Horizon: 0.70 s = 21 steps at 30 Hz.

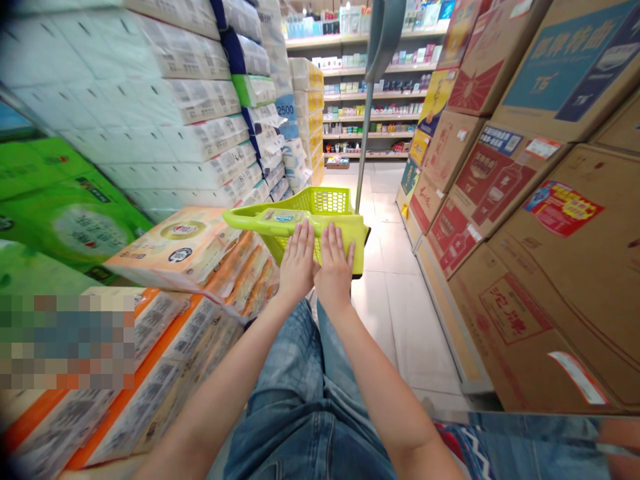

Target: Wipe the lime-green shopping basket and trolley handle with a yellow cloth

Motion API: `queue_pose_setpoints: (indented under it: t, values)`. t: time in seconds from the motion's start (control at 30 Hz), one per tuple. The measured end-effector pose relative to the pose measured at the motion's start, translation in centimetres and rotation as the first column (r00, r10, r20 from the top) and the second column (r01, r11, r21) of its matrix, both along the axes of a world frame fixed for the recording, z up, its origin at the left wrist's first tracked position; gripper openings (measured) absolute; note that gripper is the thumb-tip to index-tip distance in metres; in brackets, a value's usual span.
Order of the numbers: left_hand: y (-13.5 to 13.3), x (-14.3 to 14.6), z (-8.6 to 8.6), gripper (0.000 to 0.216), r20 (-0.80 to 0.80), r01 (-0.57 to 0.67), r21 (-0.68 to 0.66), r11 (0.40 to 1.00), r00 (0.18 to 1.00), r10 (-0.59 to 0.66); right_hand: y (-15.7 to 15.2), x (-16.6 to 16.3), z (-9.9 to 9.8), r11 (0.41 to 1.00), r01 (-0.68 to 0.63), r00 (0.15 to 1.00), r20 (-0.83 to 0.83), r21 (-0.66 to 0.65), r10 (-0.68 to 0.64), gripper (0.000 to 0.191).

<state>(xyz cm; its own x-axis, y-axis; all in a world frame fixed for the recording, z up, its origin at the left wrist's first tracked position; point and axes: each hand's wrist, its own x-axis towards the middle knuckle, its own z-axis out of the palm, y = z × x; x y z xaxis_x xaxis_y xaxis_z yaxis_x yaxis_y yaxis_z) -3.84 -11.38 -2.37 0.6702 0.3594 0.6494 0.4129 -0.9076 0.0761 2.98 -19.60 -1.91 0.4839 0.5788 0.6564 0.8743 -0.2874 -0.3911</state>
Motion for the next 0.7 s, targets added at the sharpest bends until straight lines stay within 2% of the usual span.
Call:
queue_pose_setpoints:
  t: [0.13,0.27,0.37,0.5,0.6,0.7]
  values:
    - [0.1,0.0,-0.2,0.072,-0.011,-0.019,0.012,1.0,1.0,0.019,0.1,-0.5,0.2,0.996,-0.053,0.997,0.056,-0.067,0.057,0.076]
    - [-0.1,0.1,0.0,0.081,0.004,0.008,0.005,1.0,1.0,-0.008,-1.5,1.0,-0.1,0.995,-0.055,0.993,0.102,-0.081,0.063,0.076]
    - [-0.2,0.1,0.1,0.083,0.011,0.01,-0.001,1.0,1.0,-0.01,-2.7,2.7,-0.4,0.999,-0.02,0.995,0.093,-0.025,0.022,0.079]
    - [-0.3,0.2,0.1,0.083,0.011,-0.003,0.002,1.0,1.0,0.003,-2.9,4.1,-0.4,0.997,0.055,0.998,-0.004,0.055,-0.055,0.08]
    - [-0.3,0.3,0.0,0.083,0.012,-0.012,0.001,1.0,1.0,0.012,-2.1,3.3,-0.1,0.995,0.091,0.996,-0.023,0.05,-0.09,0.079]
    - [-0.1,0.3,-0.2,0.081,0.01,-0.016,0.004,1.0,1.0,0.016,-0.8,1.4,0.1,0.998,0.065,0.998,0.021,-0.003,-0.065,0.076]
